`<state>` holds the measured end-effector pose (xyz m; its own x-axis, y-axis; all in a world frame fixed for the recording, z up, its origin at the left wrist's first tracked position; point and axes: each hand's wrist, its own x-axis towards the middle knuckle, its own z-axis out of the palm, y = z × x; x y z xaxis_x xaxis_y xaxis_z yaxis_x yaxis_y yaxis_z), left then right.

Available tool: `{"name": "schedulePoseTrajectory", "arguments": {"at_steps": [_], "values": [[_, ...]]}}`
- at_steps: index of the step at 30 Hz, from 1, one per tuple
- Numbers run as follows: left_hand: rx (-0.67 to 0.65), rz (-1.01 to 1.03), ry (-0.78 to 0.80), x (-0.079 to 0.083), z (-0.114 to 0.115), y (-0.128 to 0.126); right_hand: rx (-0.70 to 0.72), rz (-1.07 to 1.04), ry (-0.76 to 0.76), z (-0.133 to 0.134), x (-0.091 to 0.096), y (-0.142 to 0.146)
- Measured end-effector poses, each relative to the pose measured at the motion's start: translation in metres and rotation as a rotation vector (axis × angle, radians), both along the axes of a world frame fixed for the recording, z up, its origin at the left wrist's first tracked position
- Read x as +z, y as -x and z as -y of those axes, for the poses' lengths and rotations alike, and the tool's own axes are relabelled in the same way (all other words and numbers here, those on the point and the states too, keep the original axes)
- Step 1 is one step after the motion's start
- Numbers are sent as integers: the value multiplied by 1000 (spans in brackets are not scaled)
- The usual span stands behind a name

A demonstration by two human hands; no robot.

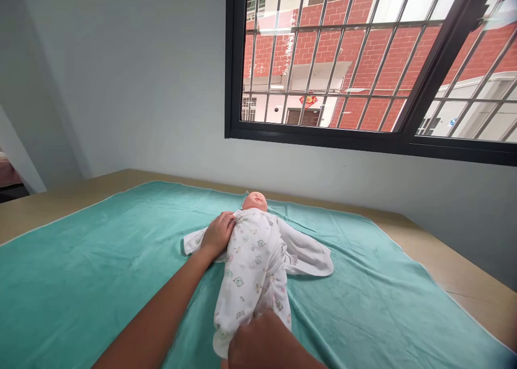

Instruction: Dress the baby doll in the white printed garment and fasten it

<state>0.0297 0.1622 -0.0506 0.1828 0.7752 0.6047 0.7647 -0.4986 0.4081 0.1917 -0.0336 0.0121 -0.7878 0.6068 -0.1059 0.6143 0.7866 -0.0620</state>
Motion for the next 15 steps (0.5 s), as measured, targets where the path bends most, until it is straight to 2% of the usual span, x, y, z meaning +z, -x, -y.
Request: {"name": "schedulePoseTrajectory", "arguments": {"at_steps": [4,7,10,13,15], "values": [[3,-1,1,0,1,0,1,209,-23,4,15,7],[1,-1,2,1,2,0,102,198,-61,5,33,3],[2,-1,8,2,3,0,184,64,64,3,49,-10],[1,-2,18,2,2,0,85,-226,338,-2,55,-24],[4,-1,20,1,2,0,7,-336,374,-9,55,-30]]}}
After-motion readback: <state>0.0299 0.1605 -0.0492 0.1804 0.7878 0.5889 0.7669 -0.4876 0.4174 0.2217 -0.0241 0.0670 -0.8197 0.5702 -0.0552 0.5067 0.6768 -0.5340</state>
